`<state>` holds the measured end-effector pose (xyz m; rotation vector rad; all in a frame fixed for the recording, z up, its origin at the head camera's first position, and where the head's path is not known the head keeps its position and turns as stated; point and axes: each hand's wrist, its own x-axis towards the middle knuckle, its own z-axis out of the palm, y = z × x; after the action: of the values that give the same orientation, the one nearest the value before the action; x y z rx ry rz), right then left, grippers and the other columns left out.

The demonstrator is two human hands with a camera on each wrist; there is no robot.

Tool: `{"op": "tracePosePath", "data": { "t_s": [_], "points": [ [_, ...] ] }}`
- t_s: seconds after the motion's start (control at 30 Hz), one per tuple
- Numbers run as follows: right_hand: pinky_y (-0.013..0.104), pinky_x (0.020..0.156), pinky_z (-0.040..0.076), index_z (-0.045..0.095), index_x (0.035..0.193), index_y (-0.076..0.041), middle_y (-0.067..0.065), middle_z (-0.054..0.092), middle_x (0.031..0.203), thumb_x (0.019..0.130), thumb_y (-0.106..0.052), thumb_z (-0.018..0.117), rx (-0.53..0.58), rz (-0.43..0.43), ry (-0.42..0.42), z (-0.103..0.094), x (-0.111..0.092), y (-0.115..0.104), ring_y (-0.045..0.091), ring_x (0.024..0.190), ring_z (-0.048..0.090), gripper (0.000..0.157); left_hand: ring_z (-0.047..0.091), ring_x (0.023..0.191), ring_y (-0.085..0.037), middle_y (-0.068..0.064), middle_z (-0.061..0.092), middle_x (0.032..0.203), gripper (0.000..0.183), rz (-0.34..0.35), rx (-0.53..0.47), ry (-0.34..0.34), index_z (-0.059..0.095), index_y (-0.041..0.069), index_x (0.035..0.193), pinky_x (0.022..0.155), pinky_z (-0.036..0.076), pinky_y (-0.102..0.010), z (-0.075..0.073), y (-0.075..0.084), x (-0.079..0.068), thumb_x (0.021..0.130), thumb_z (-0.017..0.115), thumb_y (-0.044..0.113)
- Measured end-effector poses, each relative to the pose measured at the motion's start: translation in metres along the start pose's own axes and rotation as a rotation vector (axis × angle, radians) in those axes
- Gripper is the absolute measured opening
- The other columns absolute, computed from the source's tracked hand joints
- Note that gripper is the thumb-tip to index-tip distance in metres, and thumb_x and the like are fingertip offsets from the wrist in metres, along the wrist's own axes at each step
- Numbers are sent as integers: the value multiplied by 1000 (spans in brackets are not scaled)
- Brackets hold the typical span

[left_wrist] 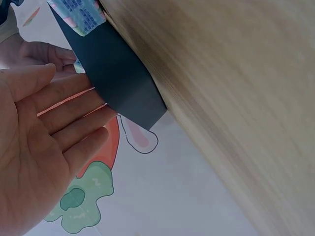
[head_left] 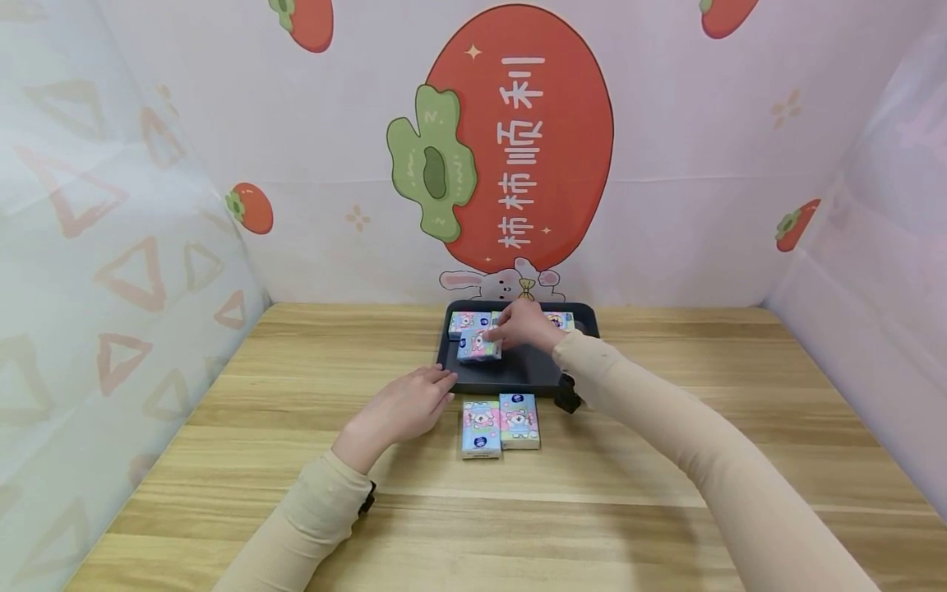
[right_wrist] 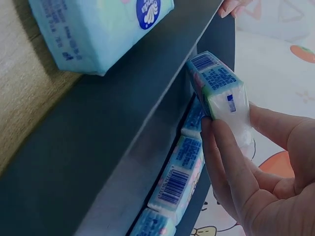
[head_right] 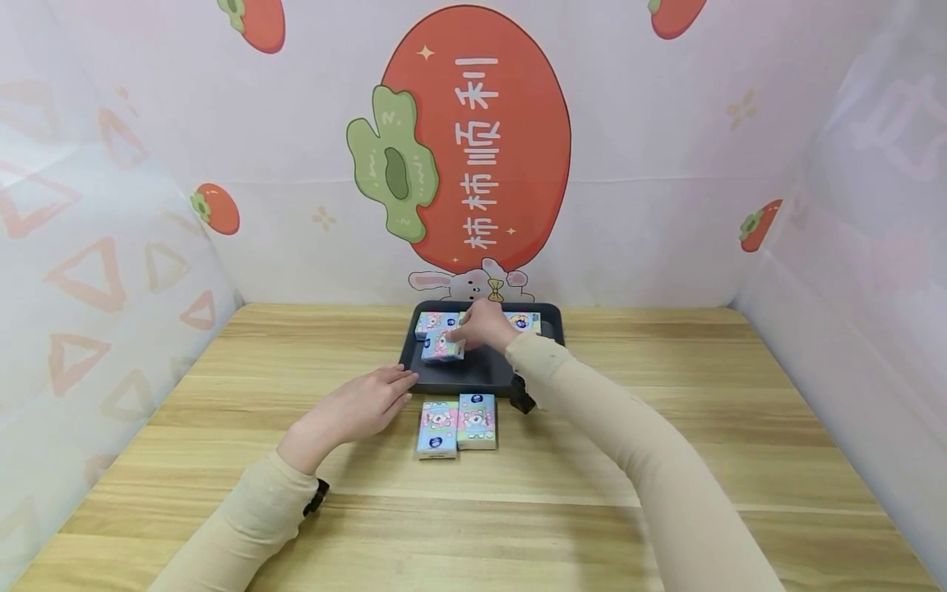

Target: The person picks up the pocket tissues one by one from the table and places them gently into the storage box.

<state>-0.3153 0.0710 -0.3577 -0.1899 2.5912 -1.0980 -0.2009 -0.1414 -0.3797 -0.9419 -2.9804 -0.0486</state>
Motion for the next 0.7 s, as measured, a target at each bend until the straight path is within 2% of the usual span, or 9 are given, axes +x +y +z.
{"op": "tracePosePath", "data": {
  "t_s": [0.13, 0.33, 0.7],
  "points": [
    [33, 87, 56, 66, 112, -2, 12, 67, 102, 82, -30, 75, 10, 12, -5, 2, 3, -1, 22, 85, 71, 42, 50, 127, -32, -19, 56, 133, 40, 0, -1, 2, 55, 0, 131, 107, 42, -44, 0, 0, 0, 100, 46, 23],
    [34, 92, 54, 64, 115, -3, 11, 67, 104, 81, -31, 75, 14, 35, -14, 4, 5, -3, 18, 84, 71, 44, 51, 126, -32, -19, 57, 131, 40, 5, 5, 6, 56, -1, 130, 106, 43, -44, 0, 0, 0, 100, 46, 23],
    [41, 99, 49, 66, 107, -4, 10, 68, 100, 82, -28, 75, 12, 35, -14, 9, 8, -4, 19, 83, 70, 36, 51, 126, -33, -19, 56, 132, 40, 2, -5, 3, 56, -1, 130, 106, 43, -45, 0, 0, 1, 100, 47, 23]
  ]
}}
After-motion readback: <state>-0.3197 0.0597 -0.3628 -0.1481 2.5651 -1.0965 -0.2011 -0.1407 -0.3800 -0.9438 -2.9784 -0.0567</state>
